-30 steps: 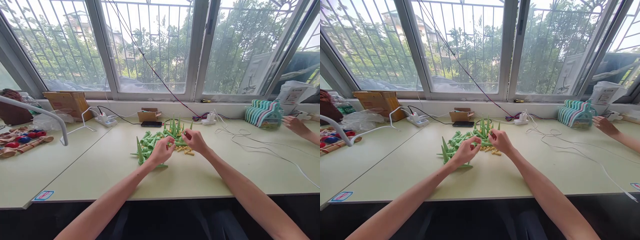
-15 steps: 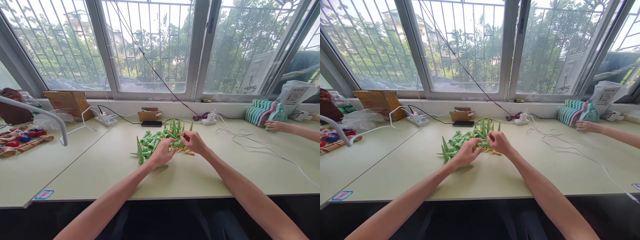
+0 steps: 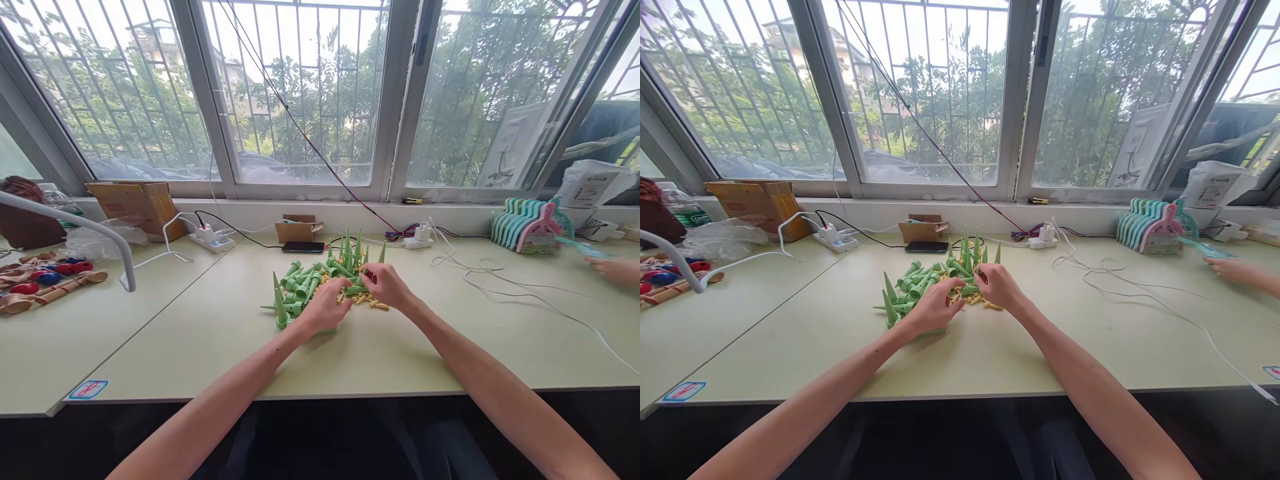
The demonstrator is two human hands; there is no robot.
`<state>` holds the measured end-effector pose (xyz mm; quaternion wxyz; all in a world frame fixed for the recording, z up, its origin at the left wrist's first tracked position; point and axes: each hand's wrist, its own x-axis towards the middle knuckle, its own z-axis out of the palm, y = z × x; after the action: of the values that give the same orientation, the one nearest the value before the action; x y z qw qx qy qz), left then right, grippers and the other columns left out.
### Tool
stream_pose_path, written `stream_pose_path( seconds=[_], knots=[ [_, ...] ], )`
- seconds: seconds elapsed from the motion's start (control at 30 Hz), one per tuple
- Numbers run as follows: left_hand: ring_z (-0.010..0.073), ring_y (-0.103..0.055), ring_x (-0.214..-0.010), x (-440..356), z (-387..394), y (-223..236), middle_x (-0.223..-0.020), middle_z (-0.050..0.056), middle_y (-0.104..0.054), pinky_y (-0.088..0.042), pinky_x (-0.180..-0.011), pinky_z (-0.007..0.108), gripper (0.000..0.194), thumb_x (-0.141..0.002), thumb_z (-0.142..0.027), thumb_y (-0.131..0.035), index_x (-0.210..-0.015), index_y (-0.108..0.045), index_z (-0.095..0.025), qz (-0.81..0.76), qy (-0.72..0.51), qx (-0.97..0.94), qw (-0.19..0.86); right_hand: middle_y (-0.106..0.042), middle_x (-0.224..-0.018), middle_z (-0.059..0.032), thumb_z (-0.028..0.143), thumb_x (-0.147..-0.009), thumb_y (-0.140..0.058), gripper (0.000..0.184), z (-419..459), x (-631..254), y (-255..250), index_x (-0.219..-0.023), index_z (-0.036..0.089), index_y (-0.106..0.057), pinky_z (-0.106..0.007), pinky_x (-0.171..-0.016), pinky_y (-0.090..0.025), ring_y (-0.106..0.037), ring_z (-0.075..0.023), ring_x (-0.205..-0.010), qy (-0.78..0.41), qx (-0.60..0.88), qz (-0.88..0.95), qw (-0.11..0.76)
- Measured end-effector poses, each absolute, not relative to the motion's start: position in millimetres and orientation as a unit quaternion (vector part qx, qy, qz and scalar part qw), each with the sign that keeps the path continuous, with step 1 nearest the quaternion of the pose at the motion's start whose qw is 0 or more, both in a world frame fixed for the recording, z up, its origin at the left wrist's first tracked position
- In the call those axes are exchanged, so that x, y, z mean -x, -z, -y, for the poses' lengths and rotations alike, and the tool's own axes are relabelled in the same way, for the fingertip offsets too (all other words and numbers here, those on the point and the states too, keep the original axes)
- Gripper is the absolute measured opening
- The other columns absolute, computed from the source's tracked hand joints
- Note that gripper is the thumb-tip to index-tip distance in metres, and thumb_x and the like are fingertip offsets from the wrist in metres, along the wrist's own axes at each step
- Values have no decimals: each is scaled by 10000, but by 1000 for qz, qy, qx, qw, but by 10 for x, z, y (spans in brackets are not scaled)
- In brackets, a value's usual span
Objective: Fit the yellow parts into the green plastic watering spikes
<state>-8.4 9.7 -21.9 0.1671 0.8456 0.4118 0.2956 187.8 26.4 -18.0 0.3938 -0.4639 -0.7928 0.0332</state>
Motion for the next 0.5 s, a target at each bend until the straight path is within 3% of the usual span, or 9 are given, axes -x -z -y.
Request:
stream_pose_path(
  seconds=[0.13, 0.5],
  knots=[
    [225, -597, -924, 92, -101, 243, -1125, 97, -601, -465, -867, 384, 351, -829, -299, -561, -1161, -573, -187, -408, -290, -849, 168, -485, -557, 13, 269, -869, -464, 233, -248, -1862, 175, -685, 172, -567, -235, -550, -302, -367, -109, -524, -31, 459, 797, 391],
    [241, -555, -1044, 74, -71, 274, -1175, 91, -526, -453, -927, 395, 437, -795, -319, -631, -1211, -535, -221, -398, -279, -860, 157, -538, -617, 4, 300, -899, -443, 226, -306, -1855, 249, -764, 171, -570, -243, -561, -304, -403, -111, -534, -53, 477, 786, 391]
  ],
)
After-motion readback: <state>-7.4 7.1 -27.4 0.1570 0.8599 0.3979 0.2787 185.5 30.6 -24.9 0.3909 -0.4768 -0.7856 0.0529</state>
